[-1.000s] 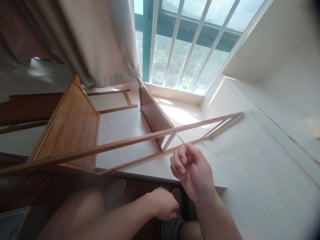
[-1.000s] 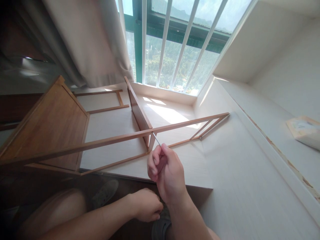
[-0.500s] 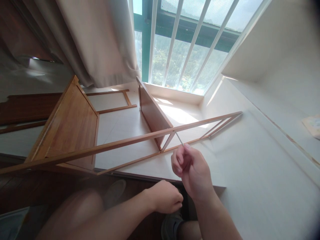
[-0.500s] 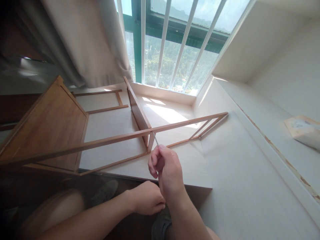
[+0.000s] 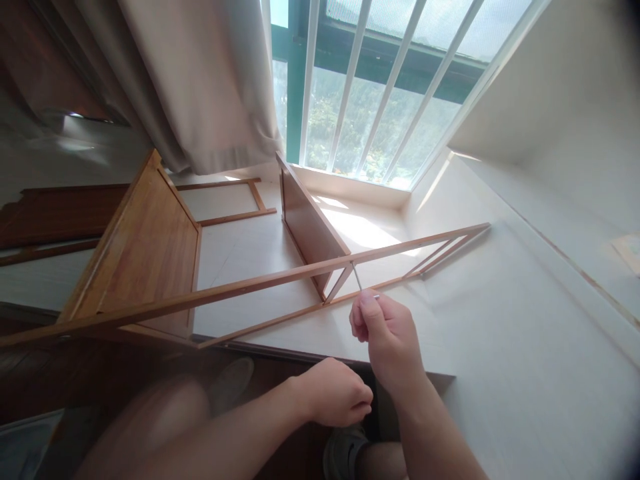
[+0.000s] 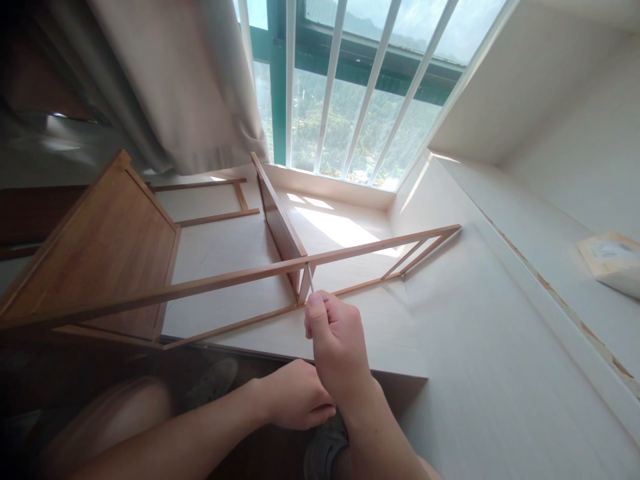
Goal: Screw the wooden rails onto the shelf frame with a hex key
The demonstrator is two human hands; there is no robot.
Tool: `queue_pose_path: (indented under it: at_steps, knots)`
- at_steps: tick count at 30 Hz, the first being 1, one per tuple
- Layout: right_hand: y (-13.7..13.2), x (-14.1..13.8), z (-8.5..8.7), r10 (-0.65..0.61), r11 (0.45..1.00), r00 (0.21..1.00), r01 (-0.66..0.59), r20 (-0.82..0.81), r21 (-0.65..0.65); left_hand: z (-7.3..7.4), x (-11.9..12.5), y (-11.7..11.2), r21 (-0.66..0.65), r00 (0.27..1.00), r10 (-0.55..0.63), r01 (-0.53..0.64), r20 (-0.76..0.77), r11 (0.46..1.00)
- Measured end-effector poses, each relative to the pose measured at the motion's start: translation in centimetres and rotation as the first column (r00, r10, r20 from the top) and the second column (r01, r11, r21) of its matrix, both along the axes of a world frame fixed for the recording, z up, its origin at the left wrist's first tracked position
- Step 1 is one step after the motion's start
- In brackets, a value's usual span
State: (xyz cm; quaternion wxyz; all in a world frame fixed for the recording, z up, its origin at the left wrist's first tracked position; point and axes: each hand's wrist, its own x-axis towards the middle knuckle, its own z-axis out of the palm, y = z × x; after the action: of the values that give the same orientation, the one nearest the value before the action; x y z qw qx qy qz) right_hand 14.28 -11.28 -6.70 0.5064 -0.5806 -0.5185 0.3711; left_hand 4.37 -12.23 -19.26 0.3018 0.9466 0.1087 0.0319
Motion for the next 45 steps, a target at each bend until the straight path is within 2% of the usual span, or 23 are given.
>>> queue_pose_path:
  at_steps: [5, 10, 16, 20, 23, 27, 31, 38, 45]
  knots:
    - [0.0, 0.3, 0.9, -0.049, 0.998, 0.977, 0.041, 0.208, 0.043, -0.6, 0.3, -0.9, 0.09, 0.999, -0.038, 0.037, 0.006, 0.995]
    - [0.1, 0.4, 1.3, -0.15, 0.985, 0.95, 0.122, 0.275, 0.119, -0.7, 0.4, -0.9, 0.084, 0.999, -0.046, 0.047, -0.014, 0.995]
    - [0.1, 1.1, 1.9, -0.102, 0.994, 0.901, 0.074, 0.421, 0.082, -1.1, 0.5, -1.0, 0.075, 0.999, -0.048, 0.05, -0.022, 0.996]
    - [0.1, 1.1, 1.9, -0.138, 0.985, 0.849, 0.064, 0.509, 0.16, -1.4, 0.7, -1.2, 0.086, 0.998, -0.049, 0.051, -0.026, 0.995]
    - [0.1, 1.1, 1.8, -0.153, 0.976, 0.778, 0.021, 0.609, 0.218, -1.7, 0.8, -1.3, 0.103, 0.999, -0.052, 0.053, -0.015, 0.993]
    - [0.1, 1.1, 1.9, -0.169, 0.973, 0.726, 0.016, 0.667, 0.229, -1.7, 0.7, -1.3, 0.112, 0.999, -0.051, 0.05, 0.002, 0.992]
    - [0.1, 1.1, 2.3, -0.14, 0.982, 0.75, 0.024, 0.647, 0.185, -1.6, 0.5, -1.3, 0.109, 0.999, -0.051, 0.051, 0.002, 0.993]
    - [0.1, 0.7, 2.5, -0.044, 0.998, 0.88, 0.022, 0.473, 0.052, -1.3, 0.4, -1.1, 0.117, 0.999, -0.049, 0.049, -0.001, 0.992]
    - [0.2, 0.5, 2.1, -0.03, 0.998, 0.936, 0.007, 0.351, 0.068, -1.5, 0.2, -1.0, 0.118, 0.999, -0.035, 0.034, 0.007, 0.992]
